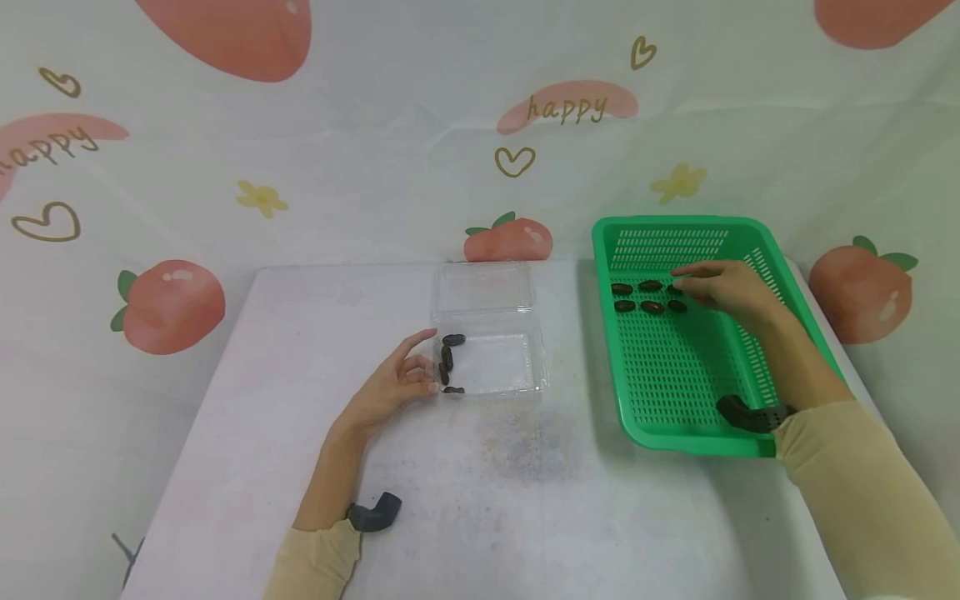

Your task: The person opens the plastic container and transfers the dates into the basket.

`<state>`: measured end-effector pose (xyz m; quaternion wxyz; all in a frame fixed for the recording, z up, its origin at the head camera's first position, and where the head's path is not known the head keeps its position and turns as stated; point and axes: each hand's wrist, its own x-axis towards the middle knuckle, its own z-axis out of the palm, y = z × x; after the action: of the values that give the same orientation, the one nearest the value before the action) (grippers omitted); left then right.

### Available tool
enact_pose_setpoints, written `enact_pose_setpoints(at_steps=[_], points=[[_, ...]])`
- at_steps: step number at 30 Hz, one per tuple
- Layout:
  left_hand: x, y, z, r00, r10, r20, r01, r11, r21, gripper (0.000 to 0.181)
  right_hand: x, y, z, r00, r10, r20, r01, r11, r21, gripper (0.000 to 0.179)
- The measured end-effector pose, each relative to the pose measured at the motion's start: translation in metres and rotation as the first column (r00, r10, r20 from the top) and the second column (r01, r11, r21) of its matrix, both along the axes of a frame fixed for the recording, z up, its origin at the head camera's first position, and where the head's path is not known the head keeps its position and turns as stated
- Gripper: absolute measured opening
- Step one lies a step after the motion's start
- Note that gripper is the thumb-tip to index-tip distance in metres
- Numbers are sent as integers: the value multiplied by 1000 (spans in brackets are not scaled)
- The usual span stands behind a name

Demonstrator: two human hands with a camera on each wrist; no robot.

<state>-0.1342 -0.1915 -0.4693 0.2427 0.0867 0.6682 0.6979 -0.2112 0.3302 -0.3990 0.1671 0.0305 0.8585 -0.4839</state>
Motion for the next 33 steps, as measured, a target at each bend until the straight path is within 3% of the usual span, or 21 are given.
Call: enact_pose_setpoints(at_steps=[15,21,33], points=[[1,0,0,1000,0,-9,0,1000,0,87,18,-52,27,999,-7,-37,2,988,-151,55],[0,0,1,1000,2,6,-2,1000,9,88,28,-80,41,996,24,-87,-35,990,-135,50],[0,2,2,1000,7,13,-7,1000,20,89,43,-136,55,990,98,-103,-120,967,-225,38]])
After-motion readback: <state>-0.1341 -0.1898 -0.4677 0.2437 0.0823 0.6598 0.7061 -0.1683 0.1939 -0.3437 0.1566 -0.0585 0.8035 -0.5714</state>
